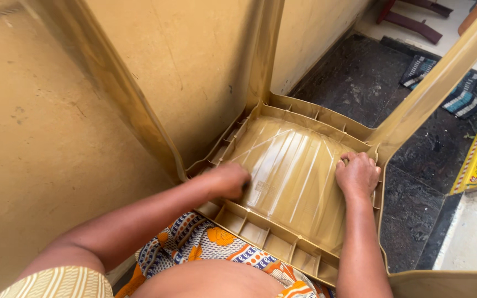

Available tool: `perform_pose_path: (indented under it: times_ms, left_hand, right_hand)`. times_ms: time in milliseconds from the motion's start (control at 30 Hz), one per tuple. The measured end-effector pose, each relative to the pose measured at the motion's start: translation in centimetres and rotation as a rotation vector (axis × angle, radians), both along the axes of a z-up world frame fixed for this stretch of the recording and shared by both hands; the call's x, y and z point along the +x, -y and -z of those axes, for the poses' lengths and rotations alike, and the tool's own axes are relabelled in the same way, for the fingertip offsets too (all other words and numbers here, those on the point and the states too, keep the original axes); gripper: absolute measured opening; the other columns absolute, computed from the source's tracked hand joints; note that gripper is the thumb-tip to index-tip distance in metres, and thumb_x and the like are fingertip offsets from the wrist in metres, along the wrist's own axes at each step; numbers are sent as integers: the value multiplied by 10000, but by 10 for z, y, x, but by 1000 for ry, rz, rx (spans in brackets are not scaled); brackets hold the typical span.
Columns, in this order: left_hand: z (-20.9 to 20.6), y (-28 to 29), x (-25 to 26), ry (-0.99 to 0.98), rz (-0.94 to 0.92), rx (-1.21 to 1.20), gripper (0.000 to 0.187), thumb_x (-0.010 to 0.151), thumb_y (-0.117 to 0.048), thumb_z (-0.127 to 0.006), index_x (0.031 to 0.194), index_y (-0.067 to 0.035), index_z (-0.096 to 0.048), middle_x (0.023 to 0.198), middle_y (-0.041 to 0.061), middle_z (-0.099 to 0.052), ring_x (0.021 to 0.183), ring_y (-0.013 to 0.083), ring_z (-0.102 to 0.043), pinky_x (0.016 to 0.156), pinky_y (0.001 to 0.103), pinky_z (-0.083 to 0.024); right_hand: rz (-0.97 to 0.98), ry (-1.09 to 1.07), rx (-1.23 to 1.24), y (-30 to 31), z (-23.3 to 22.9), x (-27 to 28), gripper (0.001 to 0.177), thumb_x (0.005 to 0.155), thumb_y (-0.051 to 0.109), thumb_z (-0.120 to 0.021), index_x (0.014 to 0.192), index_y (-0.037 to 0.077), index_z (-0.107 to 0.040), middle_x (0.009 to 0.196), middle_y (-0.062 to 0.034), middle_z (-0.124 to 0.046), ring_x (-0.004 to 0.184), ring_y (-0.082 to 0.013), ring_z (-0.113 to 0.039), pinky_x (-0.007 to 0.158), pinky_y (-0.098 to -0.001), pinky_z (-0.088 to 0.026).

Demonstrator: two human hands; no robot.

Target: The person cleans the underside of a plastic chair by hand using a cloth, then rinses the cloth in a blue bucket of water and continues wiping the chair's surface.

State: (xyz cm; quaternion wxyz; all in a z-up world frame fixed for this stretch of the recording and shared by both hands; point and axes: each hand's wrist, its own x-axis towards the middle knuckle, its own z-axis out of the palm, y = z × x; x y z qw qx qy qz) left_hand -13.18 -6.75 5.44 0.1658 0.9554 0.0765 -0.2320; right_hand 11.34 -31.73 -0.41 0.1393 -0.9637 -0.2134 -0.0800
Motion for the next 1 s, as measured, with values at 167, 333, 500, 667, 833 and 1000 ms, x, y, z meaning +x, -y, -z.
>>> perform_pose_path:
  times_ms: [167, 333, 500, 667, 833, 1000]
  left_hand:
    - [-6, 5, 5, 125, 58, -397, 318, 773, -120, -761, 1089, -137, -739, 1294, 159, -660, 1198, 366, -637, 1020, 419, -495]
    - [-32, -45, 54, 919, -71, -464, 304, 732, -95, -832, 1021, -75, -741, 1264, 169, -569, 1196, 314, -566, 1020, 387, -486]
    - [-88, -82, 94, 961, -474, -1058, 90, 965, -54, -628, 1029, -58, -566, 963, 71, -726, 839, 152, -646, 763, 303, -542]
    - [-129, -94, 122, 1145, -472, -1096, 55, 995, -22, -594, 1025, -56, -565, 937, 26, -704, 852, 111, -674, 714, 289, -572]
    - [-108, -102, 144, 1465, -587, -553, 119, 928, 14, -653, 1019, -19, -584, 991, 96, -637, 888, 228, -703, 746, 359, -606]
    - [-3, -122, 176, 1033, -603, -42, 219, 904, -115, -694, 1114, -55, -674, 1174, 211, -634, 1107, 415, -612, 954, 483, -499]
  right_hand:
    - [22, -79, -23, -2, -6, -2, 227, 901, 310, -735, 1106, 227, -788, 1168, -76, -703, 1125, -264, -624, 1024, -445, -406]
    - [15, -8, -20, 0, -6, -8, 241, 882, 306, -739, 1101, 213, -778, 1166, -62, -698, 1149, -266, -615, 1012, -438, -415]
    - [16, 7, -41, -2, -9, -8, 233, 888, 318, -741, 1096, 219, -778, 1159, -55, -696, 1159, -261, -612, 1022, -429, -419]
    - [19, 11, 4, -4, -8, -5, 218, 870, 302, -741, 1064, 211, -776, 1137, -39, -698, 1140, -244, -619, 1003, -427, -424]
    - [30, -18, -26, -4, -9, -5, 209, 873, 318, -744, 1056, 221, -776, 1137, -35, -693, 1143, -253, -613, 999, -428, -425]
    - [20, -19, -6, -3, -10, -5, 210, 861, 304, -747, 1050, 218, -776, 1127, -45, -691, 1140, -258, -610, 994, -432, -423]
